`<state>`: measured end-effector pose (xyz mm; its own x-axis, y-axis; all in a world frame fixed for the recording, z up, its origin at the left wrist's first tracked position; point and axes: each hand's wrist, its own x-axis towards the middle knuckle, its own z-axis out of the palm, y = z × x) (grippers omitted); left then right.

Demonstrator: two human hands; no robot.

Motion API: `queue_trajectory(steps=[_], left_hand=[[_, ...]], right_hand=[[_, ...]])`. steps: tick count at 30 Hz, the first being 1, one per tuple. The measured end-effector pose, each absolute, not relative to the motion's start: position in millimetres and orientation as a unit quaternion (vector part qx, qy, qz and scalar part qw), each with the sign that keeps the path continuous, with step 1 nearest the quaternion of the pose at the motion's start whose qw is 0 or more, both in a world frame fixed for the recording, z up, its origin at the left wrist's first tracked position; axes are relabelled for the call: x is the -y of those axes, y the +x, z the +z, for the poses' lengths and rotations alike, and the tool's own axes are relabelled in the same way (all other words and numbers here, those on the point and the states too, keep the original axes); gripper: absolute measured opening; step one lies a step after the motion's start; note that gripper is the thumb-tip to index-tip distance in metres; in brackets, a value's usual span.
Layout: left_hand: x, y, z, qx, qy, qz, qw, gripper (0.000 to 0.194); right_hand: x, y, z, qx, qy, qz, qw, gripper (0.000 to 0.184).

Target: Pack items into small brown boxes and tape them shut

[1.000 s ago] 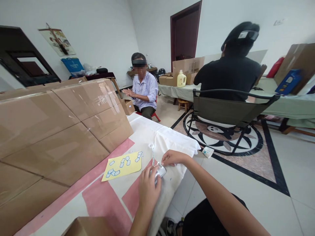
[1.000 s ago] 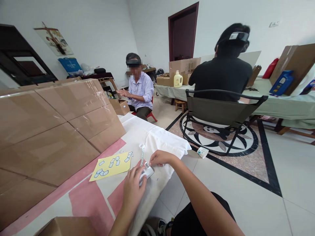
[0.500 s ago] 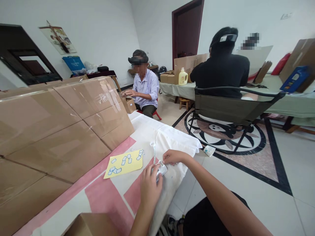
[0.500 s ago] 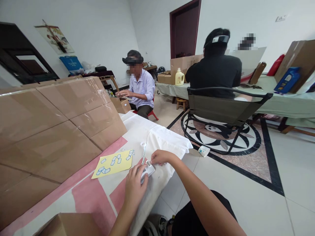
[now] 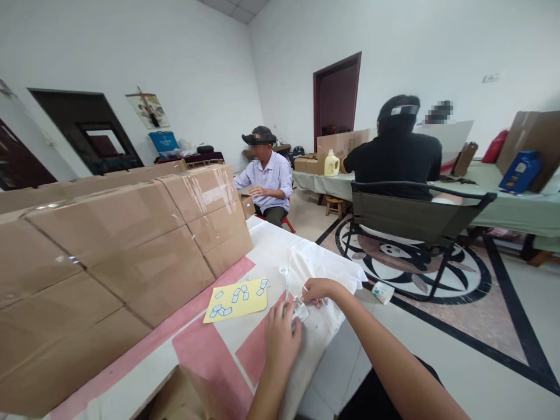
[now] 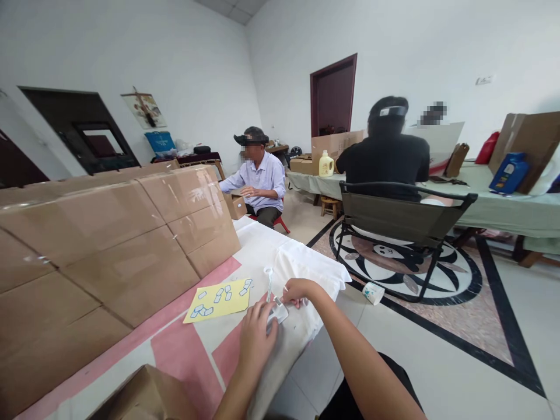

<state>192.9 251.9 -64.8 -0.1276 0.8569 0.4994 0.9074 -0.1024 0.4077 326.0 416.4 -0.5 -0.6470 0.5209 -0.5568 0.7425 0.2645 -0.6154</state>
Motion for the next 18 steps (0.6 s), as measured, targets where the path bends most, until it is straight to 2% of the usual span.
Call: queue_trajectory(steps=[7, 10, 18], left_hand=[[-250.1, 195.5, -61.4, 0.668, -0.651, -0.36, 0.02, 0.039], [-250.3, 196.1, -61.9, 0.667, -0.645, -0.374, 0.007, 0.041], [-253.2, 197.0, -67.1, 0.676, -0.617, -0.399, -0.057, 0.042]], right_hand=[[-399.6, 319.5, 5.4, -0.761, 0.48, -0.418, 0.123, 0.025], [-400.0, 321.1, 6.7, -0.753, 0.482, -0.426, 0.135, 0.021], [-426.1, 317.6, 8.4, -0.701, 0.457, -0.499, 0.225, 0.006]])
